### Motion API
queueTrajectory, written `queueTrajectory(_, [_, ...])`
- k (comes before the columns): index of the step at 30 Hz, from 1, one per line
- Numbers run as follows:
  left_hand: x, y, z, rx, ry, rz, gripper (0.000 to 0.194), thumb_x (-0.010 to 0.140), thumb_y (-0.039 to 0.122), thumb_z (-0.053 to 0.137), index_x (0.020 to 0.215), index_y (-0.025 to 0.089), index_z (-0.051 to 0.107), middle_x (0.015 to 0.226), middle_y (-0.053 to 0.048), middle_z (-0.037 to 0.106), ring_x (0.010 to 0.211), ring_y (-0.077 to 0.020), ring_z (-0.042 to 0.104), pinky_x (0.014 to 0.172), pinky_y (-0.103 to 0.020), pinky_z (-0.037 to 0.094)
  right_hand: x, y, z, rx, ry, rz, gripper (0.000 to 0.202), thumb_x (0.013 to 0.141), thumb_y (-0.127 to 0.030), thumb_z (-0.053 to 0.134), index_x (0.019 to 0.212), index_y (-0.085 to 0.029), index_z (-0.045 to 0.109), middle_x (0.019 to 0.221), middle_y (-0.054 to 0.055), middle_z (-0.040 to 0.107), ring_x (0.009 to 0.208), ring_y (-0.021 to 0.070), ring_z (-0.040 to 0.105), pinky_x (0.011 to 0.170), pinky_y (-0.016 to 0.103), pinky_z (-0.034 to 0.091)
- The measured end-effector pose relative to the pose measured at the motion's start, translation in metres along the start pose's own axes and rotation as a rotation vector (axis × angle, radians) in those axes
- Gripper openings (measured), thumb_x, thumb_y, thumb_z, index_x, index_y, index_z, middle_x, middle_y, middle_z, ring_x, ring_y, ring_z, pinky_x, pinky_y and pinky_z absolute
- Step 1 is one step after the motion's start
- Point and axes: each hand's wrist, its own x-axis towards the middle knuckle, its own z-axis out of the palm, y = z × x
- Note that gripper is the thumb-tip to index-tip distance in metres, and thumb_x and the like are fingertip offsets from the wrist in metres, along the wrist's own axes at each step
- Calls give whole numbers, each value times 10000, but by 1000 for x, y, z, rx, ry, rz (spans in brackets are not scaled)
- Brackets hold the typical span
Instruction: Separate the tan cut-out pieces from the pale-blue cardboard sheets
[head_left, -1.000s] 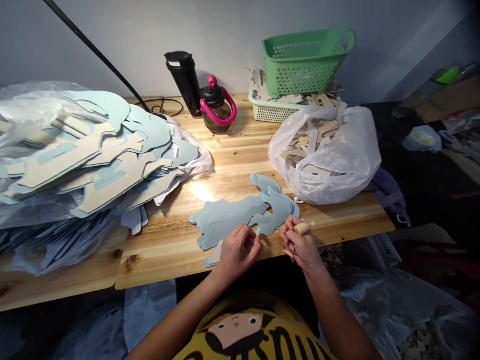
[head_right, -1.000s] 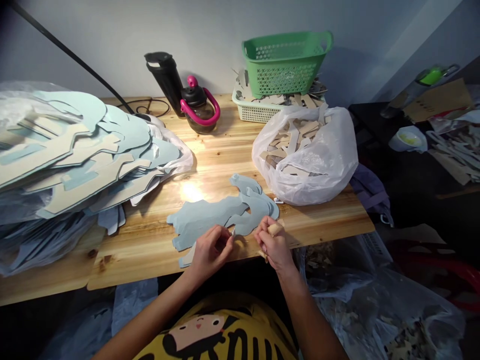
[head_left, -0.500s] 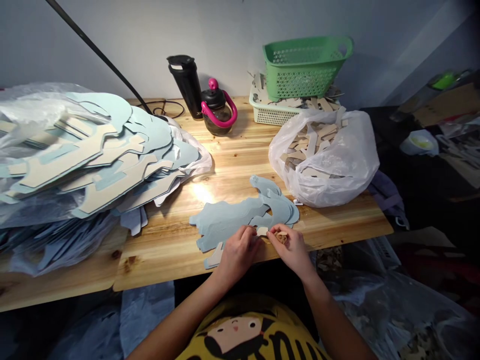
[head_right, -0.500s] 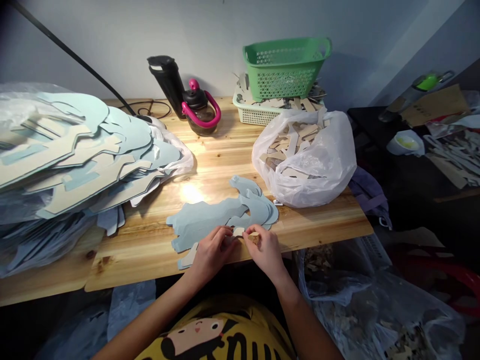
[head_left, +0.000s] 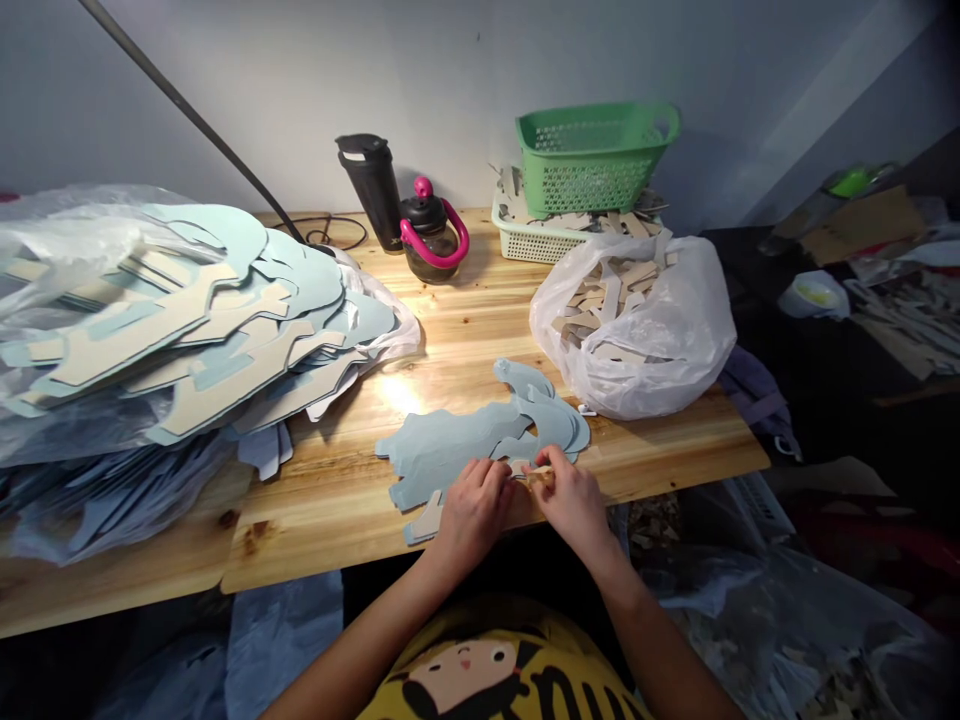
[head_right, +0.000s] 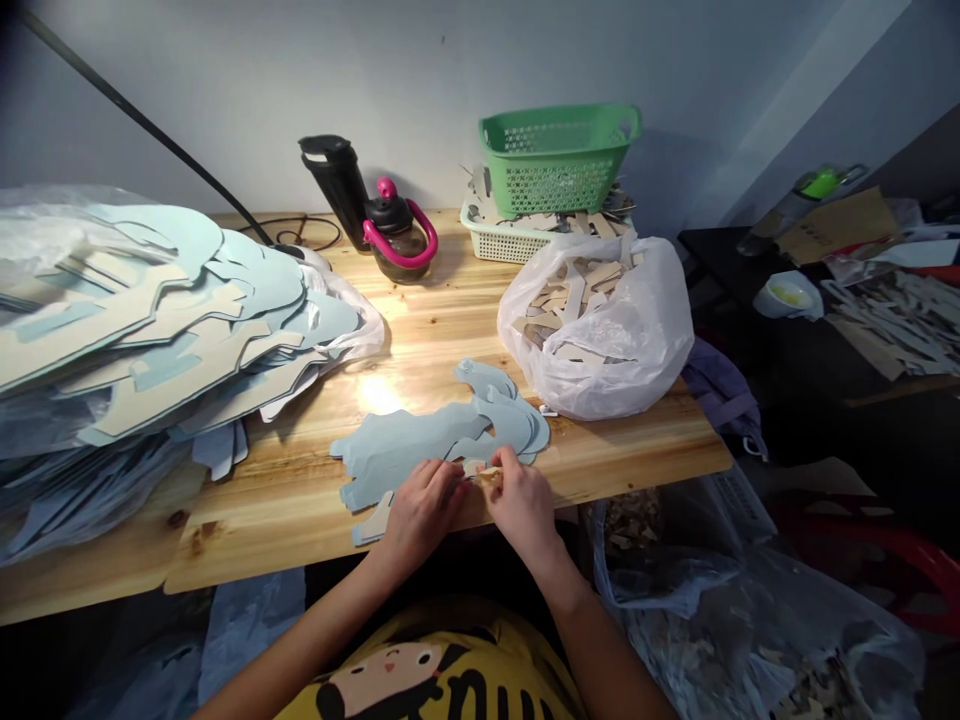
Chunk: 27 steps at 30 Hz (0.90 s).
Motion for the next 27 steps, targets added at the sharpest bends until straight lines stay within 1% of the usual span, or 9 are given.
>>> queueTrajectory(3, [1,4,-4,82,20,58,65,921,160,525,957,153,579,904,-61,622,856,-203,541,784,-328,470,0,6,-11,-63,-8,-54,177,803,-159,539,968,-193,592,739,24,641,651,157,578,591,223,266])
queueTrajectory(8, [-7,2,-3,152,62,77,215,910,109,513,1116,146,559,899,-66,606,795,-187,549,720,-309,463,20,30,-60,-57,344,-62,212,893,-367,534,954,-208,659,731,36,653,602,156,561,598,238,323])
queueTrajectory(11, [-8,-1,-2,119,57,59,243,897,106,527,1134,155,547,1017,-78,614,837,-182,574,738,-302,483,61,31,-95,-197,447,-77,223,871,-319,549,1029,-219,672,793,47,674,683,176,592,643,246,353])
queueTrajectory(15, [-10,1,-4,102,-57,92,298,851,204,637,1135,159,558,1086,-79,631,920,-231,577,782,-366,506,134,13,-115,-444,401,-28,441,819,-165,549,1250,-226,617,865,94,681,761,202,618,665,254,368])
queueTrajectory(19, [-24,4,-9,106,-77,131,465,797,379,725,1170,152,568,1203,-106,607,1005,-268,561,834,-410,499,177,1,-105,-512,285,-70,370,824,-107,490,1125,-193,687,865,127,678,795,215,633,692,262,398])
queueTrajectory(21, [-34,2,-14,138,-82,162,470,832,392,690,1214,152,558,1254,-114,587,1011,-262,557,830,-401,492,180,0,-98,-402,377,-109,316,825,-124,498,1055,-174,711,885,127,682,816,214,635,708,264,415])
queueTrajectory(22, [-40,1,-17,163,-91,181,440,864,358,656,1242,159,550,1274,-114,578,1004,-254,557,820,-393,486,178,1,-96,-292,483,-134,293,832,-150,511,1045,-170,711,908,121,686,822,210,633,718,267,426])
queueTrajectory(25, [-53,-6,-30,205,-128,258,373,935,210,526,1307,189,526,1261,-97,585,963,-225,554,824,-380,464,163,4,-93,174,881,-209,240,878,-311,553,952,-128,689,908,117,680,794,178,622,751,274,464])
queueTrajectory(27, [-58,-14,-38,199,-118,273,361,952,166,465,1307,177,527,1159,-90,618,918,-212,548,825,-378,453,153,4,-95,523,1021,-200,322,871,-426,579,812,-113,621,776,92,638,696,142,589,688,254,475])
